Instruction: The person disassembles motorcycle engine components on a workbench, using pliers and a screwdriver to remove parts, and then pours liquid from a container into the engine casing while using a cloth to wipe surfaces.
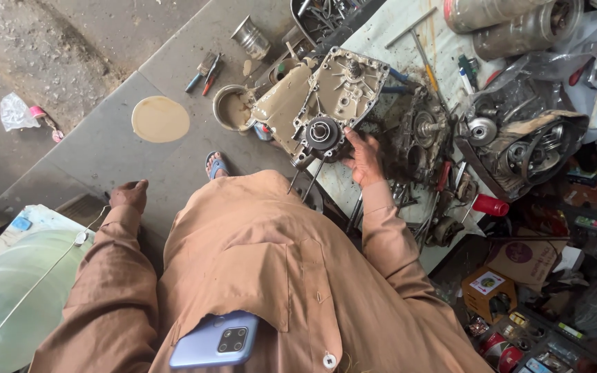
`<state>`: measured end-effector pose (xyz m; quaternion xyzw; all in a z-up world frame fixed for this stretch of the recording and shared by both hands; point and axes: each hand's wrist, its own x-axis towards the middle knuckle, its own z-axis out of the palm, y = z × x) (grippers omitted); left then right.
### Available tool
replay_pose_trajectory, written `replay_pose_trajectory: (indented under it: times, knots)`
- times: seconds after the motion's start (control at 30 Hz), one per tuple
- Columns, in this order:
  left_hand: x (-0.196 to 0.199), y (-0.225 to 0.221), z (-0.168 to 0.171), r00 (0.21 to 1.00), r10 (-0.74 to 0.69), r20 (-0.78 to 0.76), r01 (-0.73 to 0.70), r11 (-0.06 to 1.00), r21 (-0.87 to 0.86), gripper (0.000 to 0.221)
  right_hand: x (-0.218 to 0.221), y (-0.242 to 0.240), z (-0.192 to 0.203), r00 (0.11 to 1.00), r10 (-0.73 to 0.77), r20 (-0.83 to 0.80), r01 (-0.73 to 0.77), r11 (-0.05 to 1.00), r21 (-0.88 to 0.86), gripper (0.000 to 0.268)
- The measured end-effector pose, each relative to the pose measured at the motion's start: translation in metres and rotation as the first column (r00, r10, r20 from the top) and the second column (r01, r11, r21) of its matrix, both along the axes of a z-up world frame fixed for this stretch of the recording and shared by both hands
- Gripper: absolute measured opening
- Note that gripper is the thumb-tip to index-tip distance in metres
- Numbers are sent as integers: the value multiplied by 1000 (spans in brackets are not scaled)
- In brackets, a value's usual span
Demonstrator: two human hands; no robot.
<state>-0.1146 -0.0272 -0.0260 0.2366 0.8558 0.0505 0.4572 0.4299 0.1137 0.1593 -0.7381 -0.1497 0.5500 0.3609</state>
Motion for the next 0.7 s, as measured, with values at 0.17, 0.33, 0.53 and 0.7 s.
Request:
replay_pose_trajectory:
  times: [0.17,0.33,0.53,0.7]
  knots:
    - [0,-2,2,998,65,11,-65,998,-20,43,8,-2,4,996,78,-46,-76,996,46,60]
    - [8,-16,6,997,66,-35,-66,998,1,43,12,3,8,994,56,-96,-52,998,44,53]
    - [28,-49,20,980,200,-15,-200,980,-19,44,19,12,14,986,116,-124,-110,993,48,60]
    - [51,-72,32,960,278,-31,-277,960,25,42,18,20,11,984,135,-114,-137,991,-10,79]
